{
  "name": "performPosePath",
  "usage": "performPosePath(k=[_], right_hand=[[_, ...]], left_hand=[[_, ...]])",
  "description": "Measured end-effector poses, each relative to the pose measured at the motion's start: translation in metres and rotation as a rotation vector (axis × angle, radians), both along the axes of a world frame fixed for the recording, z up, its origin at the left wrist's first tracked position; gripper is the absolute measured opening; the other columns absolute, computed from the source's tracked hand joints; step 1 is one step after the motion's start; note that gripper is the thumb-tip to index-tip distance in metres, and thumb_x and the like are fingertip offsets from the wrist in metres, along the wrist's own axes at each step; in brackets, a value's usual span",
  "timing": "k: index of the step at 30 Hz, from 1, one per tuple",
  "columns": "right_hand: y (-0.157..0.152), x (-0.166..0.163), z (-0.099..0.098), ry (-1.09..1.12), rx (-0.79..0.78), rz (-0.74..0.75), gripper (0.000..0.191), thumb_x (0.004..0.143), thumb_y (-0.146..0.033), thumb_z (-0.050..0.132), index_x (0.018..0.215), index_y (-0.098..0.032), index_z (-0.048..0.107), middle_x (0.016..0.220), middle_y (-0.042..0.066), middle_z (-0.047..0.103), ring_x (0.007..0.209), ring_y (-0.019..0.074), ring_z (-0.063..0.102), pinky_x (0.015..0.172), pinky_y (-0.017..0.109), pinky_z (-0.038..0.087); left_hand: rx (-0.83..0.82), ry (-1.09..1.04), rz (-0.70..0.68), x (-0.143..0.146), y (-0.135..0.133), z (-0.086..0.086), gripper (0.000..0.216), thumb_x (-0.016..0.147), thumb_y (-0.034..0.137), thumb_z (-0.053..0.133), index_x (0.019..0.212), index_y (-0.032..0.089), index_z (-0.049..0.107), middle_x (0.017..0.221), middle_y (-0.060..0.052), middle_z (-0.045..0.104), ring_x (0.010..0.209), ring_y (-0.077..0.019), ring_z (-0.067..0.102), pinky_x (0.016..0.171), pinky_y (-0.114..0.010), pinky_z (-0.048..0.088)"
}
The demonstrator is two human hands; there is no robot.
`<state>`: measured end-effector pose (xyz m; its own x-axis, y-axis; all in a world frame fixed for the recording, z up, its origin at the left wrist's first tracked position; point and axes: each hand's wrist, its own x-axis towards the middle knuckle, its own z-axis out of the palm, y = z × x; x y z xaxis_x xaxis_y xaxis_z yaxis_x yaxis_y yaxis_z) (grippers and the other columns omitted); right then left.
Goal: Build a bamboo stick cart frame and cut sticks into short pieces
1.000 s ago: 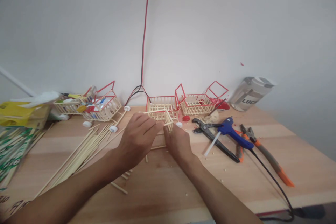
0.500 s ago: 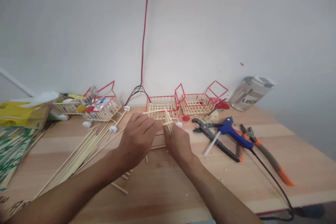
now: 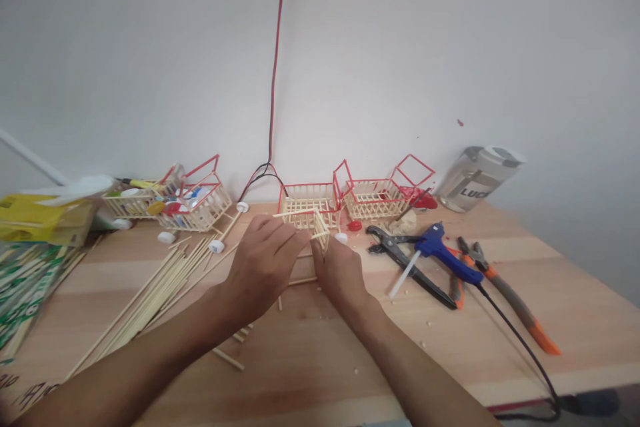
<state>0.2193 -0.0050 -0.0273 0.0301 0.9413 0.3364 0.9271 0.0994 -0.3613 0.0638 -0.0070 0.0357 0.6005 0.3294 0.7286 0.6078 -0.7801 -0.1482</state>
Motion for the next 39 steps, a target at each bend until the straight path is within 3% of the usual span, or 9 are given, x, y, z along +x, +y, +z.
performPosePath(k=[39], right_hand=[[0.0004,-0.0012,0.0002,0.006,0.013,0.016,0.034,0.096,-0.033,0.033,0.087,-0.017,0.062,0.08,0.009,0.069,0.071,0.0206,0.061,0.059,0.028,0.029]], left_hand=[[-0.004,-0.005,-0.005,0.0005,-0.0017,0.0013,0.016,0.093,0.015,0.044,0.081,0.016,0.055,0.076,-0.003,0.057,0.073,-0.0185,0.047,0.069,-0.035,0.034]])
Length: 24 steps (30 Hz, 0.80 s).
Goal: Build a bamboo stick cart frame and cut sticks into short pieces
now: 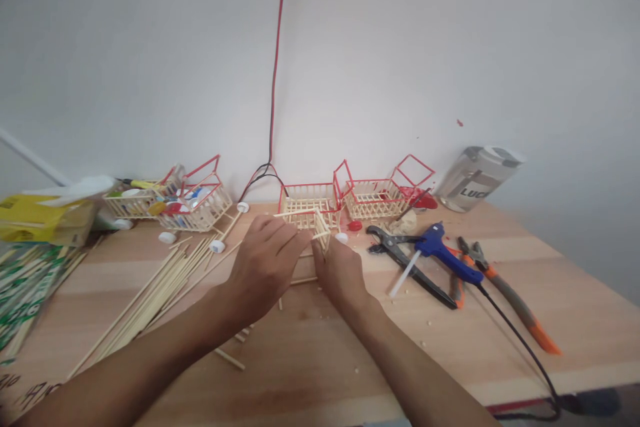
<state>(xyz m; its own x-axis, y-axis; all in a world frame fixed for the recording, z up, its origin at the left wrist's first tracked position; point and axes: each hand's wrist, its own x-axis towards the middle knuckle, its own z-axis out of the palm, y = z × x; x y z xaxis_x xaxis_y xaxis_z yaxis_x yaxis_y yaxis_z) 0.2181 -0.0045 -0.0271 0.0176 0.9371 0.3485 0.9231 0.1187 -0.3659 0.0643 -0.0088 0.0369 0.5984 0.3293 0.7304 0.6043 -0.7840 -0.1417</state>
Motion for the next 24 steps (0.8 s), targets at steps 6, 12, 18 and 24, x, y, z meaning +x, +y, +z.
performPosePath(k=[6,12,18,24], right_hand=[[-0.001,0.0008,0.0001,0.003,0.013,0.008,0.032,0.096,-0.032,0.034,0.086,-0.017,0.061,0.078,0.009,0.068,0.068,0.0205,0.061,0.058,0.028,0.029],[-0.0024,0.0005,0.0009,0.014,0.018,0.017,0.032,0.096,-0.032,0.033,0.086,-0.017,0.061,0.078,0.009,0.068,0.069,0.0206,0.061,0.058,0.028,0.029],[-0.0026,0.0022,0.0035,-0.022,-0.018,-0.008,0.033,0.095,-0.034,0.035,0.085,-0.017,0.062,0.077,0.008,0.068,0.067,0.0184,0.059,0.058,0.027,0.027],[-0.0038,0.0021,0.0097,-0.049,-0.05,0.004,0.036,0.092,-0.046,0.04,0.08,-0.019,0.061,0.074,0.006,0.068,0.065,0.0173,0.059,0.056,0.026,0.026]], left_hand=[[0.009,-0.004,0.004,0.0002,-0.0008,0.0007,0.016,0.092,0.014,0.045,0.079,0.016,0.054,0.075,-0.003,0.057,0.073,-0.0184,0.047,0.069,-0.034,0.034],[0.008,0.001,0.004,-0.0002,-0.0005,0.0003,0.015,0.092,0.014,0.045,0.082,0.015,0.055,0.075,-0.003,0.057,0.073,-0.0184,0.046,0.069,-0.035,0.034],[0.0,0.012,0.004,-0.0002,-0.0007,-0.0009,0.013,0.092,0.014,0.046,0.083,0.015,0.056,0.075,-0.003,0.057,0.073,-0.0187,0.047,0.07,-0.035,0.035],[-0.015,0.022,-0.005,-0.0021,-0.0018,0.0001,0.012,0.092,0.014,0.046,0.09,0.014,0.058,0.077,-0.003,0.058,0.073,-0.0189,0.047,0.068,-0.035,0.034]])
